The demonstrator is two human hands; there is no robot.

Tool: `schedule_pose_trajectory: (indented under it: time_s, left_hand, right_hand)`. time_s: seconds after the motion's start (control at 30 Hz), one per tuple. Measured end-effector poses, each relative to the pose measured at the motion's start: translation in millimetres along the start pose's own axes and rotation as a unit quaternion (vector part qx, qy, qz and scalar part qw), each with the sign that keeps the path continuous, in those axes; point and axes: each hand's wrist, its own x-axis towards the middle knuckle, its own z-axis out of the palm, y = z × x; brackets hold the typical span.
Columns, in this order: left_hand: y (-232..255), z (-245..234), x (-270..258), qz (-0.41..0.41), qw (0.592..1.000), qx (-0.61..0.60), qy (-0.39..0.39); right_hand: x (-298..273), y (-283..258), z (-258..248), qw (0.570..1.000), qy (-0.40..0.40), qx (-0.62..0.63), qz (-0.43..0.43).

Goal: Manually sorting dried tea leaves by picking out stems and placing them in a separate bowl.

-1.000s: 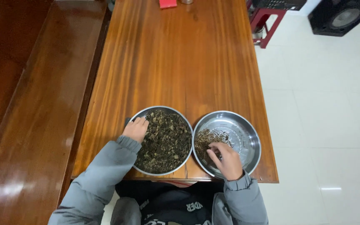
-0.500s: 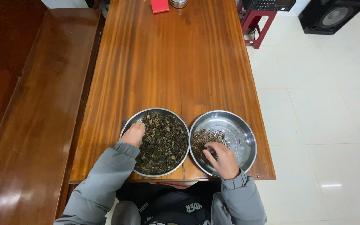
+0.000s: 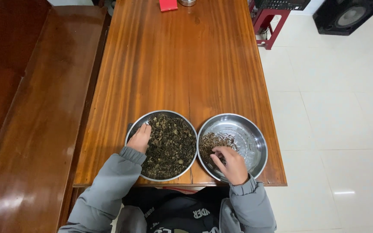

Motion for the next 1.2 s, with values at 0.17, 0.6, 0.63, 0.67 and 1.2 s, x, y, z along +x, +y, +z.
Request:
schedule_pose_trajectory:
  time_s: [0.17,0.6,0.63,0.67,1.2]
  left_hand:
    - [-6.2,15.9,5.9,-0.027,0.999,-0.023,-0.039]
    - [-0.9,4.7,2.0,-0.061,0.996,-0.042,-0.044]
    - [-4.0,9.9,3.7,-0.060,0.996,-0.042,-0.044]
    - [-7.2,15.2,5.4,-0.059,0.997,-0.035,-0.039]
    - [0.7,20.1,-11.0,0.026,0.968,0.093,0.232]
  right_hand:
    - [-0.6,3.8,4.4,1.000,0.002,0.001,-0.014]
    - [-3.2,6.7,7.7,1.000,-0.003,-0.005,-0.017]
    - [-3.0,6.6,7.9,1.000,-0.003,-0.005,-0.017]
    - [-2.8,6.5,8.1,1.000,-0.007,-0.003,-0.016]
    - [-2.2,6.6,10.1,1.000,-0.009,0.000,-0.018]
